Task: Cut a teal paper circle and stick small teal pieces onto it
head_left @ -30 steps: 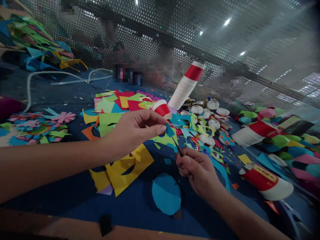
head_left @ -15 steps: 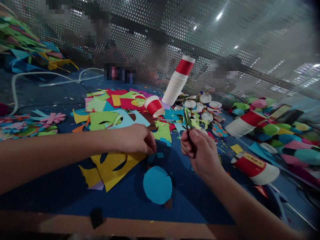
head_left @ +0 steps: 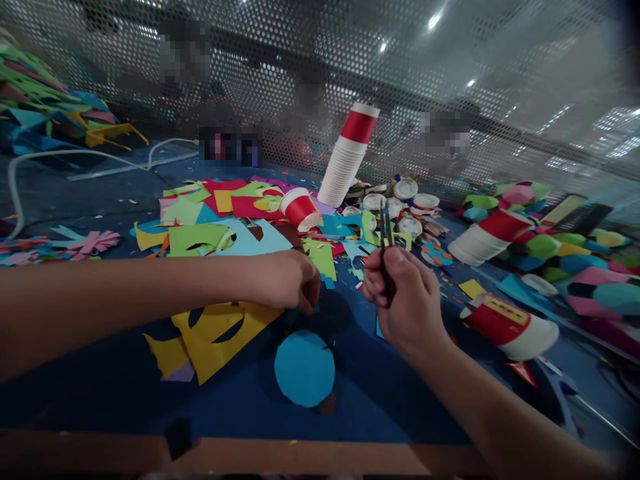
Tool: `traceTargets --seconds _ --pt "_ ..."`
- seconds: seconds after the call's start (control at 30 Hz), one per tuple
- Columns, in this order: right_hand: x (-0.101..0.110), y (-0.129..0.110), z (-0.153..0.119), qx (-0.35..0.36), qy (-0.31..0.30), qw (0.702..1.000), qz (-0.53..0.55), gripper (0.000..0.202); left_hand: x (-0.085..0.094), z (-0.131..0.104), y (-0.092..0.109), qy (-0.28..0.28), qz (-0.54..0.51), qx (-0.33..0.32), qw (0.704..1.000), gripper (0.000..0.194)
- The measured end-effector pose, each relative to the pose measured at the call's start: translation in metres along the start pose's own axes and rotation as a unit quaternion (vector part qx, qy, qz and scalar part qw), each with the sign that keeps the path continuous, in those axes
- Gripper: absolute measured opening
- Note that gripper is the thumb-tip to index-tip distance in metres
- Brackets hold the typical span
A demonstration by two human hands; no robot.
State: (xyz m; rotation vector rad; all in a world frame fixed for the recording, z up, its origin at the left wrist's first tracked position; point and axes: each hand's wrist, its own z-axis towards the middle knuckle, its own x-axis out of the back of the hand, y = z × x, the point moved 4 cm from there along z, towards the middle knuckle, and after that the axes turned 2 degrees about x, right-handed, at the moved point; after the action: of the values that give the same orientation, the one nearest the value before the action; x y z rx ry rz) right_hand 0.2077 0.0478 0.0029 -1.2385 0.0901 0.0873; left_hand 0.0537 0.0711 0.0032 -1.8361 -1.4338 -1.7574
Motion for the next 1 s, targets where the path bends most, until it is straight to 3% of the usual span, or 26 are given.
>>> traceTargets --seconds 0.07,0.27,0.53,0.77,0.9,1.0 --pt "0.002 -0.003 -0.001 0.009 0.022 1.000 0.012 0.036 -0.001 0.001 0.003 -0.023 -0.001 -0.002 1.000 0.011" --pt "0.004 -0.003 -0.001 0.015 0.035 0.999 0.021 0.039 0.003 0.002 0.004 -0.024 0.040 -0.066 0.997 0.027" --pt "0.005 -0.002 0.001 0.006 0.030 0.999 0.036 0.037 -0.001 0.007 -0.006 -0.025 0.023 -0.126 0.992 0.019" --pt "0.009 0.004 0.006 -0.010 0.021 0.999 0.039 0.040 0.018 -0.005 -0.022 -0.001 -0.131 -0.037 0.991 0.018" --pt "0.007 0.010 0.008 -0.032 0.011 0.999 0.027 0.039 0.028 -0.011 -0.042 0.098 -0.321 -0.008 0.942 0.030" --pt "0.002 0.013 0.003 -0.028 -0.007 0.999 0.025 0.040 0.033 -0.015 -0.049 0.166 -0.439 -0.003 0.883 0.016"
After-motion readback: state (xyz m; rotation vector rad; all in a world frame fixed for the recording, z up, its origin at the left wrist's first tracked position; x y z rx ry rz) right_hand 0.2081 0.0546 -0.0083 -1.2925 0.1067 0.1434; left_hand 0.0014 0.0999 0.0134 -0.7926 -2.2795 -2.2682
